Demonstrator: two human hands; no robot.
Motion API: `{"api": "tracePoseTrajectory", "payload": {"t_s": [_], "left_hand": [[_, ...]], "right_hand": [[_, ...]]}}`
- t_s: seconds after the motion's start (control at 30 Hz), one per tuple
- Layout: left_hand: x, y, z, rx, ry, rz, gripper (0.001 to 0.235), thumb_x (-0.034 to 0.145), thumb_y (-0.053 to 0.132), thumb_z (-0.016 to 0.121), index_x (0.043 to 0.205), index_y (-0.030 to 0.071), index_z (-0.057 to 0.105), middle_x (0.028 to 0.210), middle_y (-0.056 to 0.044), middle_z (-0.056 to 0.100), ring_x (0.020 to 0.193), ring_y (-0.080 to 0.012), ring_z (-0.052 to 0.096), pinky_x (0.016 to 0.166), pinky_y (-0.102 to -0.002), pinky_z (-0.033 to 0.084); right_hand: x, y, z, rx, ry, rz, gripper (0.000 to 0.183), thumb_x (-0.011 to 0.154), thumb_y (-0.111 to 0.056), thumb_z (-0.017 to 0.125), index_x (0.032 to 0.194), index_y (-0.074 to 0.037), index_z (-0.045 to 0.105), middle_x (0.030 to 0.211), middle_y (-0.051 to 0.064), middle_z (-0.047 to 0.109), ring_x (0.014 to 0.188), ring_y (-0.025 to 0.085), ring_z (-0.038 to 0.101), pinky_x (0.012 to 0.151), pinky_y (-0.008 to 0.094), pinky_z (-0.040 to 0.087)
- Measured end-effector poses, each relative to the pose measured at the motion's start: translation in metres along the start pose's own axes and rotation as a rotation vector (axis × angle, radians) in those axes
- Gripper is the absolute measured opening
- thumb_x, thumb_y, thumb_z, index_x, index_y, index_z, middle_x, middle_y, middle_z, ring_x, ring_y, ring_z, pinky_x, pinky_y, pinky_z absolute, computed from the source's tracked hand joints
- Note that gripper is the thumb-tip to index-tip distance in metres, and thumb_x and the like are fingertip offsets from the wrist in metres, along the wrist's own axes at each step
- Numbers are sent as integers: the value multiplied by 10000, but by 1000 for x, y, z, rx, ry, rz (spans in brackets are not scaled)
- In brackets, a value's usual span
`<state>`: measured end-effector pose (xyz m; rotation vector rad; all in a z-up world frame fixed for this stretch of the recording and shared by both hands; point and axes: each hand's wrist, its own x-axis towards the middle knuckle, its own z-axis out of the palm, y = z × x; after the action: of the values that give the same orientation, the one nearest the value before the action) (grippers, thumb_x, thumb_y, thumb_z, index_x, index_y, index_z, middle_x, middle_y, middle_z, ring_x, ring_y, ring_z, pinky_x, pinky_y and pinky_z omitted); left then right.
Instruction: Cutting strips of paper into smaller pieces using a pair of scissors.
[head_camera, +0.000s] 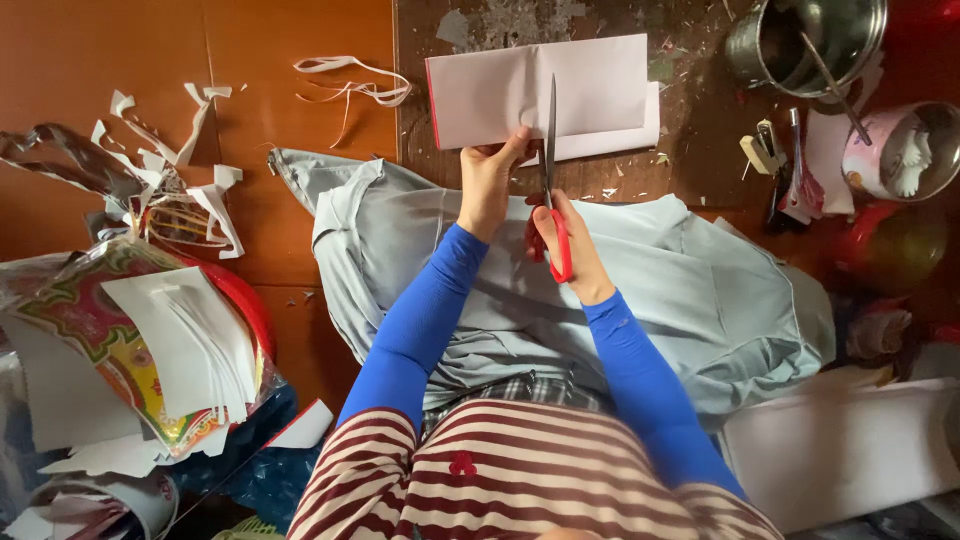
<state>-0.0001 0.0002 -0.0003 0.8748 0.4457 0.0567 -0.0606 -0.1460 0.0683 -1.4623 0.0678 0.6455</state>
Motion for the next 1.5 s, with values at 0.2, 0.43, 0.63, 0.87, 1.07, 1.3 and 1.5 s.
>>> {"api": "tracePoseTrajectory", "payload": {"t_s": [0.2, 0.43, 0.63, 0.87, 1.07, 1.3, 1.5], "left_hand": [[-4, 4, 4, 74, 0, -13, 142, 932, 113, 768, 932, -26, 737, 847, -55, 731, 734, -121, 647, 674, -289, 552], [-12, 9, 10, 20, -17, -115, 112, 931, 114, 752, 910, 8, 721, 822, -15, 699, 696, -86, 623, 608, -268, 544], [-11, -2, 6, 6, -19, -141, 137, 955, 118, 770, 886, 12, 719, 777, -6, 669, 612, -77, 561, 530, -245, 457], [-7, -14, 3, 25, -7, -112, 94, 934, 90, 768, 904, 6, 738, 822, -23, 708, 699, -89, 630, 630, -258, 520], [-6, -18, 3, 18, 21, -120, 57, 900, 50, 770, 905, 5, 736, 825, -54, 728, 710, -127, 679, 656, -279, 564], [-6, -21, 2, -13, 43, -184, 49, 902, 54, 761, 894, 13, 735, 807, -48, 720, 698, -127, 678, 636, -283, 565], [-8, -14, -1, 14, -23, -206, 76, 910, 36, 757, 856, 24, 707, 742, -46, 688, 609, -125, 633, 535, -266, 495]], "right_hand": [[7, 5, -1, -3, 31, 31, 514, 1012, -535, 579, 1221, -68, 525, 793, 7, 587, 676, 101, 581, 579, 261, 490], [14, 11, -2, -34, 62, 15, 498, 1014, -541, 561, 1194, -79, 517, 740, 1, 555, 612, 110, 567, 526, 260, 462], [15, 14, -1, -16, 72, 35, 450, 1031, -517, 558, 1194, -101, 506, 768, -12, 554, 647, 84, 570, 554, 254, 507], [15, 7, 4, 9, 168, 66, 310, 1030, -393, 609, 1066, -99, 519, 661, -28, 499, 506, 84, 494, 445, 253, 412], [18, 19, 6, -78, 276, -5, 203, 1010, -224, 647, 931, -71, 540, 631, -35, 486, 493, 73, 465, 428, 263, 370], [21, 37, 3, -190, 327, -160, 201, 1026, -178, 666, 904, -47, 575, 674, -23, 512, 582, 75, 478, 500, 276, 390], [33, 43, -2, -93, 276, -102, 165, 1048, -197, 620, 973, -60, 565, 683, -16, 547, 554, 86, 530, 491, 269, 430]]}}
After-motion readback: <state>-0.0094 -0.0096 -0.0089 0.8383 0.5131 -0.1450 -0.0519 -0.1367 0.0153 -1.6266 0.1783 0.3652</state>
